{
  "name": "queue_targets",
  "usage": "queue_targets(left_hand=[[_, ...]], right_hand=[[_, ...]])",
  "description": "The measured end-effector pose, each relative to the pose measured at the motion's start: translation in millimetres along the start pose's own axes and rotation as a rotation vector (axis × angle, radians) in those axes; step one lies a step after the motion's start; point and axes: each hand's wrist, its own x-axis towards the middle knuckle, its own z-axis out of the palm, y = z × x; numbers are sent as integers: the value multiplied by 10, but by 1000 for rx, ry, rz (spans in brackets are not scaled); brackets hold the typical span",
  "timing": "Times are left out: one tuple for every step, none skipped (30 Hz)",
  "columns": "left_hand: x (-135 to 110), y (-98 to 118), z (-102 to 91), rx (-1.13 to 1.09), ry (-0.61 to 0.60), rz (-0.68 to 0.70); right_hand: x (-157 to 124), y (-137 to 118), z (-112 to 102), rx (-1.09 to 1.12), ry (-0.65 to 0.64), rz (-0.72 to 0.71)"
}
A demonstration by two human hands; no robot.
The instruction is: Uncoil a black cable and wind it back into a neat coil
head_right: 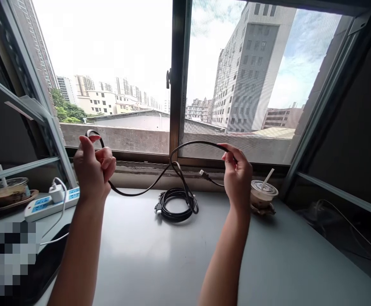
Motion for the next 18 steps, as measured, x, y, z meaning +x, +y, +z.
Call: queue_targets(left_hand=[[-2,-5,6,-6,-16,-20],[-4,-8,14,-11,-32,-40],[-9,-10,25,-18,-42,-55],[-15,-11,38,-26,-50,-68],[-21,-14,53,-35,-54,-78],[-26,-19,69,-45,-50,-83],[-29,-28,86,-55,-36,-83],[-29,-41,101,-66,-12,-78],[-25,-57,113,-78,20,-65],[-17,-77,122,-85,56,-44],[-6,-97,127,-89,95,-14],[7,-119,127,-88,138,19],[23,-139,123,-84,181,49],[39,-159,114,-78,225,76],[55,-177,101,-71,280,109],[70,-195,83,-66,337,143],[85,-213,61,-59,355,153],[98,-230,35,-45,326,137]], right_hand=[[-8,-15,40,-12,-24,-25],[-18,-39,83,-7,-66,-33],[-30,-71,127,7,-103,-41],[-45,-112,168,19,-144,-52],[-61,-159,205,25,-199,-67],[-80,-212,235,26,-268,-85],[-100,-267,258,26,-353,-106],[-120,-321,274,27,-447,-129],[-141,-373,283,30,-538,-150],[-161,-420,285,31,-619,-164],[-179,-461,281,30,-686,-171],[-194,-493,271,25,-738,-173],[-205,-517,255,16,-777,-170],[-211,-531,233,8,-806,-164],[-213,-534,206,1,-827,-156],[-210,-526,174,-7,-841,-150],[-203,-509,136,-16,-847,-147],[-193,-481,92,-29,-845,-141]])
